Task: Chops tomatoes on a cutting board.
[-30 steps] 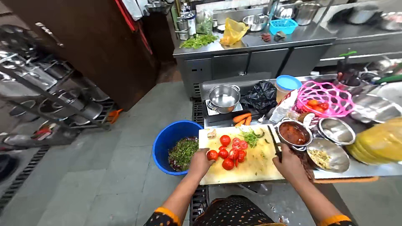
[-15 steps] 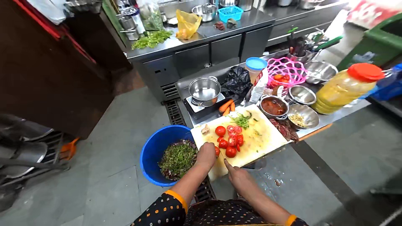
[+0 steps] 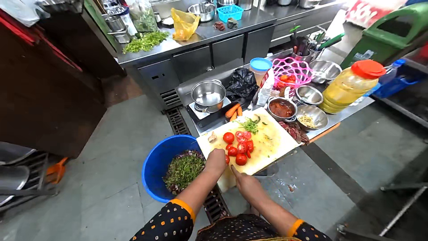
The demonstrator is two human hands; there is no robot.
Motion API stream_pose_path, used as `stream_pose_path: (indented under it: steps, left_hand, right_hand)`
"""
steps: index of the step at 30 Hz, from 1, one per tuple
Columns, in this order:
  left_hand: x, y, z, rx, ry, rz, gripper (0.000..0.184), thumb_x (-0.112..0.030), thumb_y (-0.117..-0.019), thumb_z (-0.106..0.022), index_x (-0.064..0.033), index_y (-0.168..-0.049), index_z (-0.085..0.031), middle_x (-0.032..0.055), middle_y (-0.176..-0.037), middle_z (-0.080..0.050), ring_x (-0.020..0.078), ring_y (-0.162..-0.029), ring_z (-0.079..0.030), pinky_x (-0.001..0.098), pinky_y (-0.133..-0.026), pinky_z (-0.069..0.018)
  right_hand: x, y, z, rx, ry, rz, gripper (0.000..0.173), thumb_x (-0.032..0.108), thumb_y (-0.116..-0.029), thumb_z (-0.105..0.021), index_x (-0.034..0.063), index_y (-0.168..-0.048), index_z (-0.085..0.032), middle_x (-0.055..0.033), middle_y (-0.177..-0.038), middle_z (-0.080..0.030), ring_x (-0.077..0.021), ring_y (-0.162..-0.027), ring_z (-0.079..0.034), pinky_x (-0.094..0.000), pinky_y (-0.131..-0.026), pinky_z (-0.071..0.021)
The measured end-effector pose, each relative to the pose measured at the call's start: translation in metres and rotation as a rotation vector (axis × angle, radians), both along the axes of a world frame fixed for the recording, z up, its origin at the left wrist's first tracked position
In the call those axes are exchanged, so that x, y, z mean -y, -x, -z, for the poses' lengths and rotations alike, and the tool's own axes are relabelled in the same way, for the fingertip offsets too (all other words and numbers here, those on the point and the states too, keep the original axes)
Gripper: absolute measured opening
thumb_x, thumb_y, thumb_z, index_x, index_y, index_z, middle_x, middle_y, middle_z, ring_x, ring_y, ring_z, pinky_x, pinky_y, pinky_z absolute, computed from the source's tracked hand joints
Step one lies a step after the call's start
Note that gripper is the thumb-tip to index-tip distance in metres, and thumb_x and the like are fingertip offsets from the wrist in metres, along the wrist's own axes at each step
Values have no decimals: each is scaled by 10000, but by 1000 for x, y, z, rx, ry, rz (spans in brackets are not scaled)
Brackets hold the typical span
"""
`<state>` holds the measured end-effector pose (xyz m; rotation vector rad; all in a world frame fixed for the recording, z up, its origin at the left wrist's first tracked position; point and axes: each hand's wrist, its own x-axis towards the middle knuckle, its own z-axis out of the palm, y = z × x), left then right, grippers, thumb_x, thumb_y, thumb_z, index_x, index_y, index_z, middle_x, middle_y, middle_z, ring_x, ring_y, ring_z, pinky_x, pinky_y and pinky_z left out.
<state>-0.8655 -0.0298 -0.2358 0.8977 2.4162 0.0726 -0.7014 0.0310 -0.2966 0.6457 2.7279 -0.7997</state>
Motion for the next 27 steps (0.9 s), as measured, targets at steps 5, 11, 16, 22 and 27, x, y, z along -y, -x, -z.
stream_pose_path:
  steps: [5,11,16,22,27]
  left_hand:
    - [-1,0,1,-20,0,17,194,-115,-887,-716,29,-1018,-707,220,-1075,-700,382,-1056,-687,556,-901,-567]
    - [0,-3,1,-25,-4,-17,223,-130,-874,-747,22,-1031,-704,213,-1078,-701,380,-1056,-689,547,-899,-572]
    - [1,-2,3,-29,-16,-17,186,-113,-885,-729,29,-1003,-705,215,-1053,-703,379,-1040,-692,547,-894,-572]
    - [0,-6,1,-40,-2,-26,213,-116,-885,-751,30,-1032,-702,215,-1072,-701,381,-1059,-688,538,-905,-571]
    - [5,-2,0,-8,-22,-36,228,-138,-894,-749,44,-1023,-699,234,-1084,-695,402,-1063,-683,566,-905,-568]
  right_hand:
    - [6,-23,-18,-19,-38,-15,536,231,-1073,-418,263,-1606,-362,-143,-1097,-705,-321,-904,-724,-493,-804,-596]
    - [5,4,-1,21,-28,-21,553,172,-1066,-409,251,-1610,-349,-163,-1062,-700,-344,-932,-717,-511,-832,-585]
    - [9,-30,-16,-41,-34,-1,524,227,-1071,-414,257,-1593,-395,-141,-1071,-710,-316,-865,-724,-487,-775,-599]
    - [4,14,-6,54,-2,-39,561,170,-1066,-422,236,-1617,-335,-174,-1111,-696,-349,-966,-716,-520,-860,-579]
    - [9,-33,-11,-16,-13,-11,532,221,-1072,-413,251,-1601,-375,-149,-1106,-709,-333,-898,-726,-506,-805,-596]
